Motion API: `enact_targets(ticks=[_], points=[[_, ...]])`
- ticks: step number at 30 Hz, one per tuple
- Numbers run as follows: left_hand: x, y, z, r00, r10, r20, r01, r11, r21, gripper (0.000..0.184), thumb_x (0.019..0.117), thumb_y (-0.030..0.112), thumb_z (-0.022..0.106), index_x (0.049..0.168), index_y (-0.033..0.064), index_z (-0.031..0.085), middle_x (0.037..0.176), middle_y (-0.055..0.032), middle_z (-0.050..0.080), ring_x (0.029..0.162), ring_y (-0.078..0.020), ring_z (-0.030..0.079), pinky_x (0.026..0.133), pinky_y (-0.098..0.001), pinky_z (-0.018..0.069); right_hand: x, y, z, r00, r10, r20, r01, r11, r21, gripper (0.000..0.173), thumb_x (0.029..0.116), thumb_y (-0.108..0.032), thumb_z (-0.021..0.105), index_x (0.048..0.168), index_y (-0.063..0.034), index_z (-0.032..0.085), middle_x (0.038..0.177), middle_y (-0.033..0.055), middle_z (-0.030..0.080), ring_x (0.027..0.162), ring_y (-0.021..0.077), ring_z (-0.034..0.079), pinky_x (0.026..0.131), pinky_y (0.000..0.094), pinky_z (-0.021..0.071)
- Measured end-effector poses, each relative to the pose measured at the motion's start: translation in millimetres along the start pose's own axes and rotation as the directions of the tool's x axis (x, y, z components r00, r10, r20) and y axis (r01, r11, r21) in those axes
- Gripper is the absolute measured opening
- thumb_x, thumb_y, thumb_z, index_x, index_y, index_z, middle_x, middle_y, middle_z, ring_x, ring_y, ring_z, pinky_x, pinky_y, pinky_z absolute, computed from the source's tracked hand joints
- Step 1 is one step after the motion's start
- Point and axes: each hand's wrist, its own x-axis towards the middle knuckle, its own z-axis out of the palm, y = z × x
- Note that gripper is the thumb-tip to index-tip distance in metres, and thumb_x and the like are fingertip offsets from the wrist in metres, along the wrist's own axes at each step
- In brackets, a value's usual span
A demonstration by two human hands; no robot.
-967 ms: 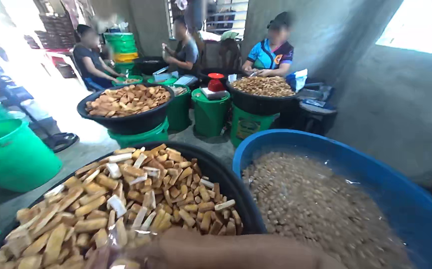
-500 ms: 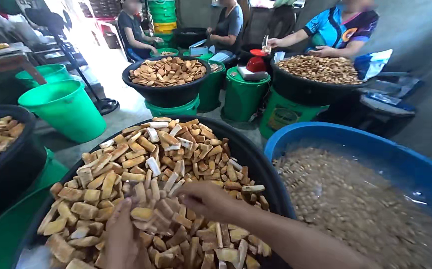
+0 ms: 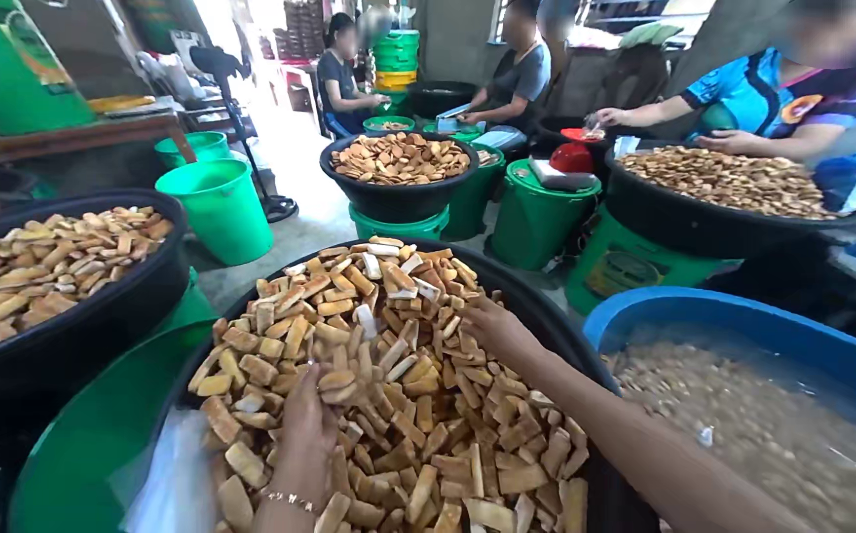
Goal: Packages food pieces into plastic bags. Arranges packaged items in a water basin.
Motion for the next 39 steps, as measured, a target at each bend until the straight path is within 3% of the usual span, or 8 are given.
enact_targets(ticks=[3,6,12,16,23,27,32,39], points=[[-6.7,-0.7,4.3,0.999,-0.045,0.021,0.046,0.999,-0.022,0.026,0.1104,0.022,0.04,0.122,0.0024,0.053,0.09,-0.0107,0.061,0.07,-0.0172,0.063,0.061,-0.0323,0.0553,-50.0,-36.3,-5.9,0.901,-0.172,-0.399,0.293,0.918,0.266,0.026,0.0979,-0.011,0.063,0.121,-0.0024,0.072,0.111,0.0153,0.07,0.096,0.0202,0.07,0.086,0.0343,0.0596],[-16.5,-4.5,11.3,0.996,-0.056,0.068,0.056,0.998,-0.008,0.025,0.1106,0.022,0.039,0.119,0.0031,0.053,0.086,-0.0106,0.064,0.066,-0.0165,0.065,0.057,-0.0304,0.0568,-74.1,-72.9,-6.6,0.747,-0.266,-0.609,0.52,0.804,0.287,0.019,0.096,-0.019,0.068,0.11,-0.0068,0.07,0.108,0.0048,0.071,0.1,0.0052,0.068,0.088,0.0215,0.0574],[-45.3,-4.1,12.4,0.925,-0.06,0.374,0.0,0.987,0.16,0.034,0.1124,0.027,0.035,0.123,0.0038,0.057,0.094,-0.0091,0.068,0.077,-0.0175,0.07,0.069,-0.0339,0.061,-61.9,-92.2,29.7,0.707,-0.377,-0.598,0.578,0.795,0.181,0.012,0.0931,-0.019,0.073,0.103,-0.0115,0.073,0.136,0.0194,0.058,0.128,0.0254,0.056,0.105,0.0361,0.0503],[-43.9,2.9,3.5,0.752,-0.045,0.658,0.05,0.999,0.012,0.032,0.1046,0.013,0.045,0.136,0.0051,0.047,0.105,-0.0082,0.071,0.089,-0.0182,0.073,0.08,-0.0348,0.0632,-55.7,-88.6,33.8,0.744,-0.288,-0.602,0.579,0.728,0.367,0.015,0.0928,-0.017,0.073,0.106,-0.0106,0.074,0.131,0.0158,0.059,0.123,0.0157,0.058,0.103,0.0281,0.0508],[-17.1,21.6,1.6,0.954,0.165,0.249,-0.126,0.978,-0.167,0.02,0.1099,0.016,0.042,0.116,0.0046,0.056,0.088,-0.0041,0.071,0.074,-0.0117,0.071,0.065,-0.0267,0.0615,7.2,-84.2,7.9,0.902,-0.264,-0.342,0.383,0.855,0.349,0.026,0.1023,-0.007,0.053,0.12,0.0052,0.067,0.121,0.0213,0.068,0.11,0.0277,0.068,0.097,0.0402,0.0553],[1.5,33.9,-14.4,0.983,0.177,0.038,-0.165,0.963,-0.215,0.022,0.109,0.02,0.046,0.125,0.0065,0.054,0.091,-0.0052,0.068,0.074,-0.0131,0.07,0.064,-0.0278,0.0608,100.7,-65.7,7.2,0.983,-0.113,-0.148,0.131,0.985,0.116,0.05,0.1043,-0.007,0.053,0.154,-0.0107,0.046,0.146,0.0243,0.053,0.134,0.0425,0.053,0.11,0.0568,0.0447],[0.3,37.8,-15.5,0.99,0.144,0.002,-0.139,0.956,-0.259,0.019,0.108,0.022,0.049,0.118,0.007,0.056,0.088,-0.0052,0.068,0.073,-0.0126,0.071,0.063,-0.0275,0.0612,99.4,-65.3,11.0,0.994,-0.105,-0.031,0.106,0.994,0.02,0.037,0.1042,-0.014,0.054,0.138,0.001,0.056,0.134,0.0252,0.061,0.126,0.0403,0.059,0.107,0.0542,0.0463],[-23.2,29.8,0.3,0.971,0.138,0.197,-0.076,0.953,-0.293,0.026,0.1109,0.021,0.039,0.121,0.0072,0.058,0.091,-0.0041,0.072,0.076,-0.012,0.072,0.067,-0.0265,0.0622,-17.3,-90.6,-12.2,0.768,-0.188,-0.612,0.528,0.728,0.438,0.024,0.0926,-0.01,0.07,0.111,0.0018,0.059,0.103,0.0066,0.072,0.095,0.008,0.07,0.084,0.0262,0.0598]])
